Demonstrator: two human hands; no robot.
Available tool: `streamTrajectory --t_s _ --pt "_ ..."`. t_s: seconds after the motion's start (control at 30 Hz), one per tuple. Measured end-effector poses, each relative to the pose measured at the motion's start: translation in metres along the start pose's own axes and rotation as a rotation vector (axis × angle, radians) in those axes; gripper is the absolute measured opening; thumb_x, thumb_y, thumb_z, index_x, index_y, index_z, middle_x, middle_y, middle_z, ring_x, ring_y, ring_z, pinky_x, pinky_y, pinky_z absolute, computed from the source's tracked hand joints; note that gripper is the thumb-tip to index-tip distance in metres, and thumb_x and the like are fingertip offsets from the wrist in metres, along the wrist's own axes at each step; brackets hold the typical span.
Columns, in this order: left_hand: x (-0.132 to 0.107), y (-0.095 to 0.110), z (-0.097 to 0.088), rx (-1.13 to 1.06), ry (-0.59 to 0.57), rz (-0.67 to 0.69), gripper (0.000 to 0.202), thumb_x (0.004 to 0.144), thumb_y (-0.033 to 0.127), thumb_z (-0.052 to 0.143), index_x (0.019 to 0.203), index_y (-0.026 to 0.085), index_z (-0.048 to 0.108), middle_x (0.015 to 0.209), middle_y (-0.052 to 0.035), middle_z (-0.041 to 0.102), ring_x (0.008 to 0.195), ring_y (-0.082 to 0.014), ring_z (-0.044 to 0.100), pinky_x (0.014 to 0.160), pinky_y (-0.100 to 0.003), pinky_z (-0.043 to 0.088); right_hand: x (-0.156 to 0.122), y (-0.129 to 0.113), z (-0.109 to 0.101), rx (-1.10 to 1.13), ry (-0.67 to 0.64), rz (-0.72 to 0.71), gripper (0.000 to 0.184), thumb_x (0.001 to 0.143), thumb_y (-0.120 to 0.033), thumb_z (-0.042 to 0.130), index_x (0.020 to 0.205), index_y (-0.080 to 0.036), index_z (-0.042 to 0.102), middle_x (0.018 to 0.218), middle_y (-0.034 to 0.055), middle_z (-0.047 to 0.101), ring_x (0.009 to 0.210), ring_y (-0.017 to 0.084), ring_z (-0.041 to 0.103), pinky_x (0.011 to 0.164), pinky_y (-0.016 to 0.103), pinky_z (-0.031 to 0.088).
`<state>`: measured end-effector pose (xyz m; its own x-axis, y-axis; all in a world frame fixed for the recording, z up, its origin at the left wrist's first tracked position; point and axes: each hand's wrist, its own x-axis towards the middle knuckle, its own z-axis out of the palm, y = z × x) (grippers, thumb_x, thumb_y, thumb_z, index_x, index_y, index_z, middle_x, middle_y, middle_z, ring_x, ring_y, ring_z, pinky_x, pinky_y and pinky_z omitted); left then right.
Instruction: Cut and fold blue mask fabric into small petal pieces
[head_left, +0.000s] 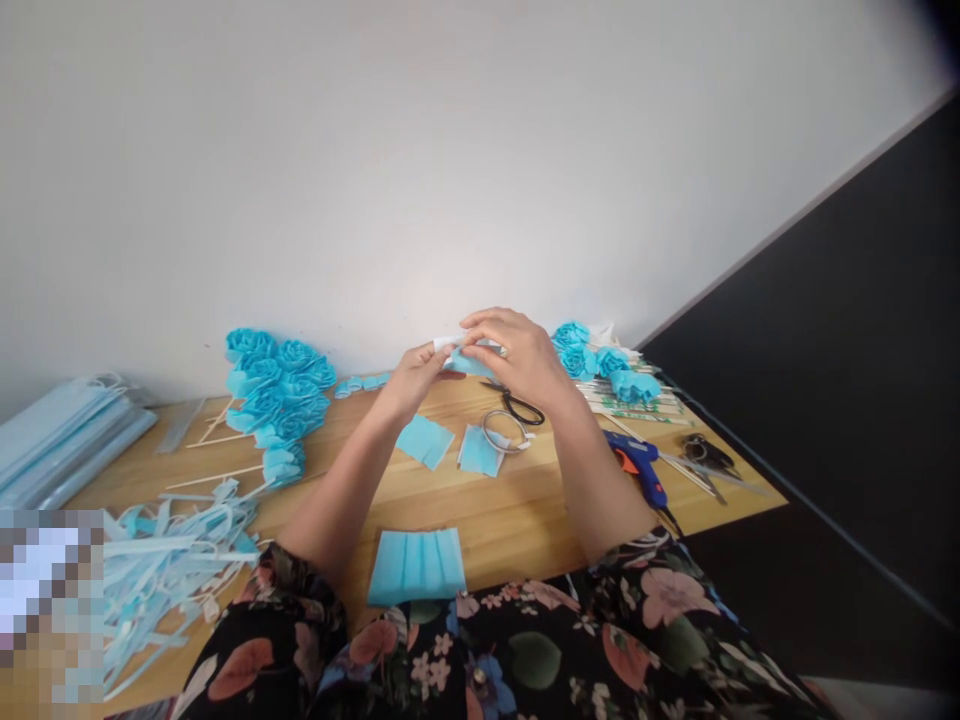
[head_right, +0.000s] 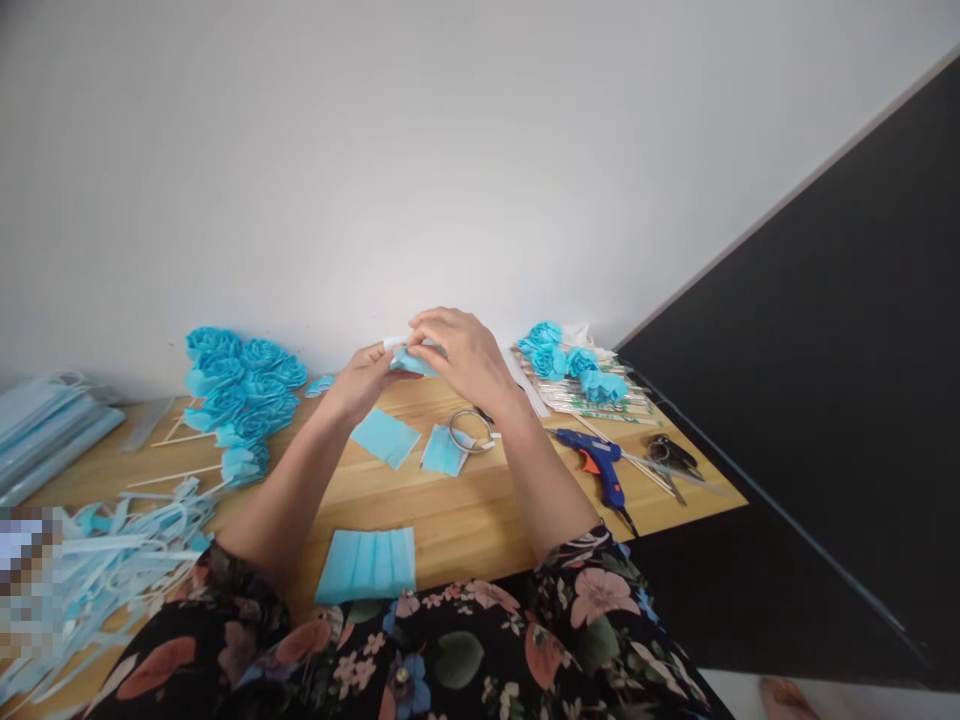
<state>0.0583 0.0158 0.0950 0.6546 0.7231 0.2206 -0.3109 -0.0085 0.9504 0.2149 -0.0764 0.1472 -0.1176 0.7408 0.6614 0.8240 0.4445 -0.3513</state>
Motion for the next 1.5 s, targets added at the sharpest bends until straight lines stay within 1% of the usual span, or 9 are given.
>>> streamTrajectory --t_s 0.23,0.4,0.5,0.7,0.83,1.0,1.1,1.3,1.5 --pt "-0.001 0.001 0.002 0.011 -0.064 -0.025 0.037 0.069 0.051 0.083 0.078 0.016 0.073 0.079 -0.0054 0.070 0.088 -0.0205 0.068 0.076 -0.028 0.056 0.002 0.005 0.003 0.054 -0.070 0.054 0.012 0.093 -0.026 0.059 0.089 -0.022 0.069 0.095 0.0042 0.073 0.089 0.018 0.064 0.085 0.033 0.044" --pt "-0.004 0.002 0.002 -0.015 -0.043 -0.032 0.058 0.077 0.071 0.066 0.082 0.014 0.072 0.082 -0.0095 0.071 0.087 -0.0223 0.068 0.075 -0.031 0.057 0.001 0.006 0.002 0.073 -0.023 0.078 0.008 0.091 -0.023 0.060 0.089 -0.021 0.067 0.090 0.0035 0.071 0.084 0.017 0.063 0.078 0.030 0.044" --pt "-0.004 0.004 0.001 0.009 0.016 -0.008 0.062 0.078 0.074 0.061 0.079 0.013 0.071 0.080 -0.0094 0.070 0.083 -0.0208 0.067 0.074 -0.029 0.056 0.001 0.005 0.002 0.080 -0.024 0.111 0.007 0.090 -0.023 0.060 0.092 -0.022 0.067 0.090 0.0029 0.071 0.083 0.017 0.063 0.078 0.030 0.045" --pt "-0.002 0.006 0.001 0.158 0.144 0.124 0.039 0.069 0.051 0.083 0.070 0.014 0.070 0.066 -0.0001 0.063 0.064 -0.0109 0.057 0.067 -0.022 0.048 0.001 0.004 0.003 0.110 -0.018 0.122 0.016 0.091 -0.024 0.058 0.103 -0.023 0.068 0.098 0.0038 0.073 0.089 0.018 0.066 0.084 0.032 0.048" --pt "0.000 0.006 0.000 0.048 0.249 0.154 0.037 0.070 0.050 0.082 0.067 0.015 0.068 0.064 0.0017 0.061 0.063 -0.0105 0.057 0.069 -0.024 0.051 0.001 0.013 -0.001 0.169 0.046 0.159 0.034 0.091 -0.033 0.063 0.123 -0.024 0.065 0.107 0.0056 0.073 0.098 0.020 0.067 0.092 0.035 0.049" --pt "0.000 0.007 0.001 -0.075 0.304 0.156 0.039 0.067 0.051 0.084 0.078 0.015 0.071 0.077 -0.0006 0.069 0.073 -0.0130 0.064 0.076 -0.028 0.056 -0.001 0.021 -0.005 0.287 -0.023 0.255 0.051 0.086 -0.039 0.067 0.134 -0.023 0.061 0.115 0.0080 0.072 0.106 0.022 0.065 0.091 0.037 0.050" --pt "-0.001 0.007 0.003 -0.077 0.297 0.155 0.038 0.068 0.050 0.083 0.080 0.016 0.071 0.079 -0.0009 0.070 0.075 -0.0128 0.065 0.077 -0.028 0.057 0.000 0.020 -0.001 0.358 -0.030 0.294 0.047 0.084 -0.042 0.068 0.127 -0.022 0.066 0.113 0.0072 0.072 0.105 0.021 0.065 0.088 0.034 0.050" --pt "-0.001 0.002 0.003 -0.037 0.248 0.132 0.038 0.069 0.051 0.083 0.075 0.016 0.070 0.074 0.0001 0.067 0.070 -0.0114 0.062 0.075 -0.026 0.056 0.002 0.018 0.007 0.420 0.049 0.344 0.028 0.085 -0.044 0.064 0.079 -0.017 0.068 0.075 -0.0005 0.063 0.074 0.014 0.057 0.072 0.027 0.044" --pt "0.000 0.001 0.003 -0.014 0.225 0.127 0.038 0.068 0.050 0.084 0.075 0.015 0.070 0.071 0.0020 0.066 0.067 -0.0099 0.060 0.074 -0.024 0.053 0.003 0.017 0.005 0.424 0.105 0.370 0.029 0.083 -0.044 0.065 0.072 -0.017 0.063 0.068 -0.0020 0.056 0.067 0.012 0.049 0.065 0.025 0.038"
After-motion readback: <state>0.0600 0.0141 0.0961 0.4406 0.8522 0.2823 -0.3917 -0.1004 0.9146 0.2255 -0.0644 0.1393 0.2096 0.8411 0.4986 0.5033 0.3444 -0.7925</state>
